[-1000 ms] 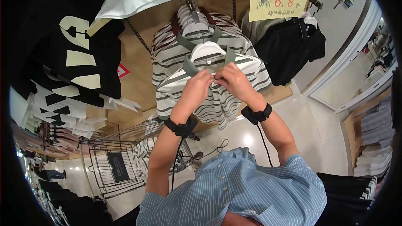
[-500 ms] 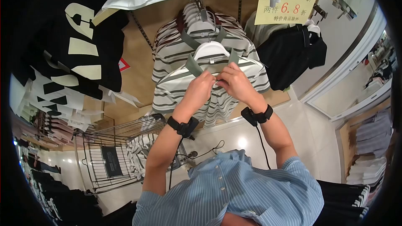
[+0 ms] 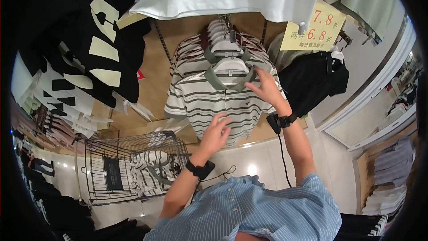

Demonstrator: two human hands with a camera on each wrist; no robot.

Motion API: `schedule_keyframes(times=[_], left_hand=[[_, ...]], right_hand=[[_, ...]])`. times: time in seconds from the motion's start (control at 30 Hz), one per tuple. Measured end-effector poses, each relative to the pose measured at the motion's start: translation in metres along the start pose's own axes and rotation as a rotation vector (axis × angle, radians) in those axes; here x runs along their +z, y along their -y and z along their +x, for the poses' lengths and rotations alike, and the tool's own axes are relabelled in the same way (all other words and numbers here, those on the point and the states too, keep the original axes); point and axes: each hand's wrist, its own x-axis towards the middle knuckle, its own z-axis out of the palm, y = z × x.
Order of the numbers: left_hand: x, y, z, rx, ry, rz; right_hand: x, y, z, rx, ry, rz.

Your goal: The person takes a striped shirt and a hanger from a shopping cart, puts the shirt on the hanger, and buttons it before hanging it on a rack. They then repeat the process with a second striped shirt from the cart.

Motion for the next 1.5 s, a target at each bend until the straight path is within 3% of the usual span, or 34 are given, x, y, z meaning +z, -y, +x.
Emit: schedule_keyframes(times=[0.1, 0.2, 0.23, 0.4, 0.57, 0.7, 0.8, 0.93, 1.03, 1.13, 1.23, 1.47, 1.5], left_hand=[[0.017, 0.026, -0.027, -0.045, 0.042, -0.040], [0.020, 0.057, -0.062, -0.095, 0.016, -0.070], [0.017, 0.066, -0.074, -0.125, 0.001, -0.080], [-0.014, 0.082, -0.113, -0.316, -0.178, -0.047], [-0.021, 0.091, -0.136, -0.355, -0.247, -0.019], [-0.023, 0.088, -0.150, -0.413, -0.266, -0.071], [-0.021, 0.100, -0.167, -0.440, -0.264, 0.015], [-0.017, 0.114, -0.187, -0.518, -0.247, 0.046], [-0.014, 0.126, -0.199, -0.561, -0.263, 0.003], [-0.012, 0.133, -0.205, -0.594, -0.253, 0.001], [-0.012, 0.132, -0.206, -0.588, -0.234, 0.039], [-0.006, 0.135, -0.206, -0.611, -0.273, -0.037], [-0.007, 0.130, -0.205, -0.595, -0.274, -0.015]], right_hand=[[0.016, -0.015, 0.012, -0.029, 0.049, -0.154], [0.026, -0.028, 0.024, 0.101, 0.126, 0.149], [0.028, -0.030, 0.028, -0.022, -0.014, 0.106], [0.019, -0.045, 0.070, -0.072, -0.146, 0.059], [0.037, -0.069, 0.102, 0.055, 0.117, -0.031], [0.047, -0.081, 0.106, 0.112, 0.190, -0.046], [0.053, -0.085, 0.105, 0.025, 0.105, -0.033], [0.056, -0.082, 0.100, 0.061, 0.060, -0.008], [0.043, -0.072, 0.104, 0.189, 0.157, 0.023], [0.027, -0.057, 0.108, 0.193, 0.264, -0.054], [0.053, -0.091, 0.102, -0.093, 0.122, -0.002], [0.059, -0.087, 0.102, 0.065, 0.136, 0.060], [0.059, -0.085, 0.101, -0.052, 0.063, 0.072]])
